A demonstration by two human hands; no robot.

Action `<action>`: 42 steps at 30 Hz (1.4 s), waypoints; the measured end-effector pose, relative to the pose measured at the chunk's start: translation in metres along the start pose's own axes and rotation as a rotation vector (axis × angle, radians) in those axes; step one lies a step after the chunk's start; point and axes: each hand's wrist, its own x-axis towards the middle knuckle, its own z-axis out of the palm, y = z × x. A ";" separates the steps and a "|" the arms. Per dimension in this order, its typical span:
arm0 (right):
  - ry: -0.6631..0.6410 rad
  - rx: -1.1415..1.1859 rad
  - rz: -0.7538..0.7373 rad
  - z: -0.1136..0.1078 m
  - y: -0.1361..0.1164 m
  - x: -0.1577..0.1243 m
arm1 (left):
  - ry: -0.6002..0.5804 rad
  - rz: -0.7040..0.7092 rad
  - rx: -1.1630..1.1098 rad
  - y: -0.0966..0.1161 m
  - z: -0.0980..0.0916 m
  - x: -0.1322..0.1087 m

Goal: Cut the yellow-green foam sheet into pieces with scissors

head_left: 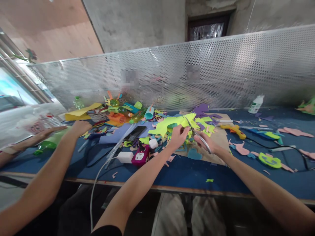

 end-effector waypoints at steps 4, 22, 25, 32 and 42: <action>0.019 -0.017 0.000 0.000 -0.005 0.001 | 0.018 0.004 -0.080 0.001 0.000 -0.001; -0.051 0.042 0.052 -0.009 -0.006 -0.001 | 0.044 -0.019 -0.060 -0.004 -0.006 0.003; -0.035 0.045 0.049 -0.010 0.000 0.000 | -0.044 -0.031 -0.062 -0.002 -0.008 0.005; -0.057 0.063 0.071 -0.009 0.001 0.000 | -0.083 -0.081 -0.167 0.004 -0.009 0.005; -0.037 0.078 0.090 -0.001 -0.004 -0.003 | -0.046 -0.038 -0.065 0.004 -0.006 0.003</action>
